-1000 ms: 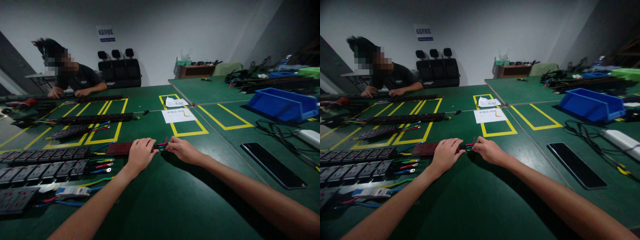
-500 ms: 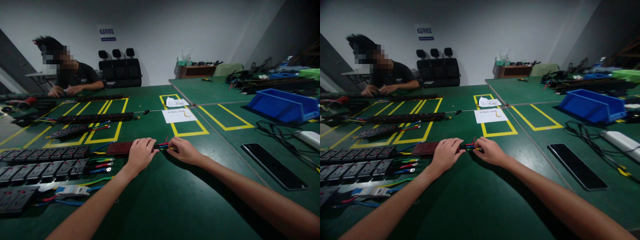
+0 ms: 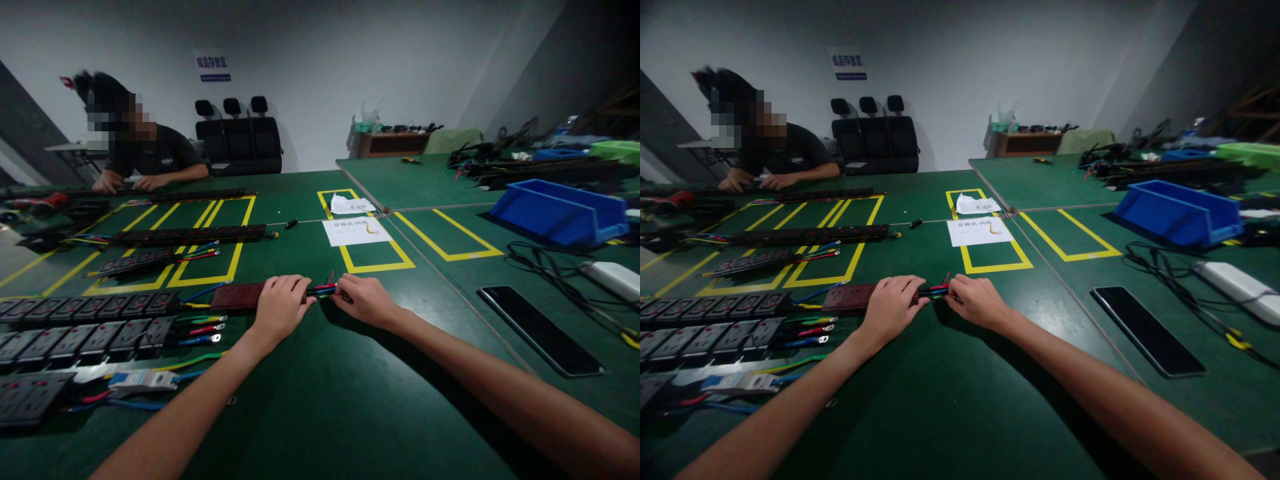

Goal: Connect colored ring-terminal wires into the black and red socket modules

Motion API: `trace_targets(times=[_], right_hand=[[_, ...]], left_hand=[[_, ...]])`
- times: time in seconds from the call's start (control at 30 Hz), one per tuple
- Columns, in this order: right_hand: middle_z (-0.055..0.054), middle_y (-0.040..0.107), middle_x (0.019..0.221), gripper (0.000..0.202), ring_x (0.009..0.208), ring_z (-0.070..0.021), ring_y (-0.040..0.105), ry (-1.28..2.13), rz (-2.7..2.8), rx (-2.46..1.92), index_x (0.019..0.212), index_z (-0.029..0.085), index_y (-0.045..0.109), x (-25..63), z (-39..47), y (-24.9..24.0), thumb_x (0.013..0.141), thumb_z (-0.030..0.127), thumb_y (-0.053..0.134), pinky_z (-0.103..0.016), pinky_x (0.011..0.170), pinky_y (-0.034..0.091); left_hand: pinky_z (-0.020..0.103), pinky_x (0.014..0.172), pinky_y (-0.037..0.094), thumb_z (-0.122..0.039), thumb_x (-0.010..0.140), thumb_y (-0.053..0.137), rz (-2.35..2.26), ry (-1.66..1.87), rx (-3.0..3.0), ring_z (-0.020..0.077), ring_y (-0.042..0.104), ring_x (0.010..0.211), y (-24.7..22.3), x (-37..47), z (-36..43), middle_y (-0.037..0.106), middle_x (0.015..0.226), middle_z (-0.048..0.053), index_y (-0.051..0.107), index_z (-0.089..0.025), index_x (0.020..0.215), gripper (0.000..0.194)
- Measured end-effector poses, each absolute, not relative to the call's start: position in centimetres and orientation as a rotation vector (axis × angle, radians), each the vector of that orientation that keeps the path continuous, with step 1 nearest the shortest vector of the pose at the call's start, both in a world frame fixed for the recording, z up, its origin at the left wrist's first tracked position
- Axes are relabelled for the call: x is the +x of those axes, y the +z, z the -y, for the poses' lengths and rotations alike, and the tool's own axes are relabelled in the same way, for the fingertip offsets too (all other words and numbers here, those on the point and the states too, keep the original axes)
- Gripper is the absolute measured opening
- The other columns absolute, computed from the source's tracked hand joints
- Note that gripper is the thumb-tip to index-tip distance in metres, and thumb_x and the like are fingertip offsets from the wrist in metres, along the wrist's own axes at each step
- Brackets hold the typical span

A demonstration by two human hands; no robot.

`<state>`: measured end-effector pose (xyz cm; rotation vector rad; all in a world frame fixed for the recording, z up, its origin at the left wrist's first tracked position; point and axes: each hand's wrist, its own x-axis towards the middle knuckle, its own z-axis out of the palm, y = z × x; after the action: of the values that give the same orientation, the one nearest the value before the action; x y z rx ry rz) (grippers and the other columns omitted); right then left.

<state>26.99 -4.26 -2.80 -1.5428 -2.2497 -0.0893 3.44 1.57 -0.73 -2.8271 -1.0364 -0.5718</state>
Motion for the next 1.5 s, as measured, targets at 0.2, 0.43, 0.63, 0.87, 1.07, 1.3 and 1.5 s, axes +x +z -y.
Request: trace_targets(times=[0.2, 0.43, 0.63, 0.87, 1.07, 1.3, 1.5], right_hand=[[-0.003, 0.062, 0.09, 0.008, 0.07, -0.014, 0.055, 0.084, 2.223, -1.42, 0.093, 0.02, 0.064, 28.5, 4.2, -2.5, 0.095, 0.027, 0.06, -0.027, 0.063, 0.034], [-0.005, 0.061, 0.094, 0.017, 0.078, -0.0163, 0.057, 0.238, 2.247, -1.345, 0.09, 0.021, 0.069, 30.1, 3.5, -2.9, 0.099, 0.028, 0.057, -0.028, 0.068, 0.039], [0.0, 0.053, 0.067, 0.035, 0.06, -0.0138, 0.048, 0.206, 1.84, -1.334, 0.067, 0.019, 0.059, 30.3, 3.1, -2.8, 0.097, 0.037, 0.056, -0.028, 0.059, 0.034], [0.002, 0.047, 0.056, 0.039, 0.055, -0.0141, 0.043, 0.213, 1.467, -1.478, 0.058, 0.022, 0.049, 31.1, 1.5, -3.4, 0.09, 0.044, 0.053, -0.029, 0.055, 0.03], [0.002, 0.048, 0.055, 0.039, 0.054, -0.0139, 0.044, 0.194, 1.596, -1.456, 0.057, 0.022, 0.047, 30.7, 1.5, -3.7, 0.09, 0.041, 0.053, -0.03, 0.056, 0.028], [0.001, 0.049, 0.057, 0.039, 0.055, -0.0144, 0.045, 0.19, 1.625, -1.456, 0.058, 0.022, 0.048, 30.8, 1.5, -3.9, 0.092, 0.042, 0.053, -0.029, 0.056, 0.029], [0.0, 0.052, 0.055, 0.038, 0.055, -0.0148, 0.047, 0.227, 1.559, -1.473, 0.057, 0.021, 0.052, 30.9, 1.5, -3.5, 0.09, 0.041, 0.053, -0.029, 0.056, 0.031]], left_hand=[[0.044, 0.1, 0.045, -0.037, 0.095, 0.069, 1.043, -0.56, -2.817, 0.026, 0.061, 0.12, -0.8, 3.3, -1.5, 0.069, 0.13, 0.008, 0.063, -0.02, 0.129, 0.039], [0.044, 0.102, 0.045, -0.037, 0.098, 0.065, 1.039, -0.519, -2.825, 0.0264, 0.061, 0.122, -0.6, 3.5, -1.7, 0.068, 0.133, 0.009, 0.061, -0.019, 0.132, 0.039], [0.046, 0.105, 0.045, -0.038, 0.099, 0.062, 1.053, -0.498, -2.81, 0.0273, 0.059, 0.125, -0.8, 3.5, -1.6, 0.066, 0.136, 0.011, 0.06, -0.019, 0.134, 0.04], [0.051, 0.113, 0.039, -0.041, 0.095, 0.058, 1.003, -0.243, -2.784, 0.0332, 0.049, 0.137, 2.4, 2.4, -1.1, 0.054, 0.149, 0.019, 0.043, -0.015, 0.153, 0.066], [0.048, 0.099, 0.049, -0.026, 0.083, 0.062, 1.126, 0.34, -2.801, 0.0361, 0.061, 0.122, 6.4, -0.6, -3.2, 0.059, 0.141, 0.021, 0.039, -0.014, 0.155, 0.076], [0.033, 0.08, 0.052, -0.021, 0.079, 0.067, 1.028, 0.504, -2.955, 0.0279, 0.066, 0.107, 8.0, -1.5, -5.5, 0.068, 0.121, 0.008, 0.056, -0.026, 0.134, 0.057], [0.033, 0.086, 0.051, -0.018, 0.083, 0.063, 0.889, 0.279, -2.866, 0.0267, 0.065, 0.111, 10.5, -2.5, -7.4, 0.068, 0.122, 0.008, 0.057, -0.027, 0.133, 0.052]])
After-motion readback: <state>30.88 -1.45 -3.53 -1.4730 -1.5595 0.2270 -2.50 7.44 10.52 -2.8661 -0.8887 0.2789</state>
